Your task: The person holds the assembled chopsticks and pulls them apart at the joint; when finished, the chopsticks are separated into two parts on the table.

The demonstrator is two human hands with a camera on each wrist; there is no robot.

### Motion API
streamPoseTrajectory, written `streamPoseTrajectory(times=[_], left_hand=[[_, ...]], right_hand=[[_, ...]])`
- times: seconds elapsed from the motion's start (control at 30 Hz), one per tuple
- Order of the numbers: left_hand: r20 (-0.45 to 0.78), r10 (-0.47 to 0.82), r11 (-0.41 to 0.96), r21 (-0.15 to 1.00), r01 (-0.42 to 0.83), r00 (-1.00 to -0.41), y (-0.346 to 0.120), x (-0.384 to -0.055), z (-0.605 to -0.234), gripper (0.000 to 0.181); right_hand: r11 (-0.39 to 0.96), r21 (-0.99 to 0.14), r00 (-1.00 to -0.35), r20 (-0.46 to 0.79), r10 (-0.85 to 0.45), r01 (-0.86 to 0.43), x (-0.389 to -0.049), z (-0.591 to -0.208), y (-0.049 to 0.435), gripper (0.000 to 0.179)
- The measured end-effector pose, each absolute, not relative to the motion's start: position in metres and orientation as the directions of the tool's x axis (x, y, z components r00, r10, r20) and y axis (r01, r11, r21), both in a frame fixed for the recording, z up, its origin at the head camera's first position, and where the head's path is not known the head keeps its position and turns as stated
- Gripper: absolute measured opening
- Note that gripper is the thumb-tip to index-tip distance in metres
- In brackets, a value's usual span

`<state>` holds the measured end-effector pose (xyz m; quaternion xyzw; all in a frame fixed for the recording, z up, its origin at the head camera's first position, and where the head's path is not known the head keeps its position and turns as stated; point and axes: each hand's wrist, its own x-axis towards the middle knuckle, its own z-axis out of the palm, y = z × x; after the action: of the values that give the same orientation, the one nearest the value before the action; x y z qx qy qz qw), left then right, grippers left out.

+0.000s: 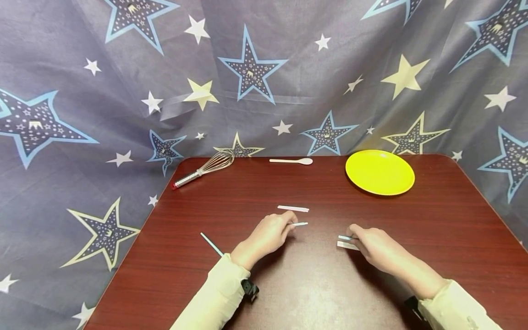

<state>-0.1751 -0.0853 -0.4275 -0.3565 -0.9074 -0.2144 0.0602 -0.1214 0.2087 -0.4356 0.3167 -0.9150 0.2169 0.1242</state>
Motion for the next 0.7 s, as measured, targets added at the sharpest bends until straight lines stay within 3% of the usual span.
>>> streamPoseTrajectory(times=[0.23,0.47,0.7], left_hand=[[0.267,0.558,0.728,0.296,0.618,-0.785,-0.085,-0.189,-0.432,0.007],[0.277,0.556,0.743,0.256,0.618,-0.783,-0.081,-0.201,-0.433,0.006],[0.258,0.558,0.772,0.187,0.608,-0.788,-0.077,-0.215,-0.435,0.008]], right_hand=[[0.740,-0.303,-0.789,0.377,-0.485,-0.600,-0.126,-0.435,0.209,0.031],[0.754,-0.287,-0.787,0.413,-0.460,-0.591,-0.130,-0.438,0.207,0.031],[0.785,-0.266,-0.810,0.372,-0.453,-0.560,-0.134,-0.439,0.208,0.029]])
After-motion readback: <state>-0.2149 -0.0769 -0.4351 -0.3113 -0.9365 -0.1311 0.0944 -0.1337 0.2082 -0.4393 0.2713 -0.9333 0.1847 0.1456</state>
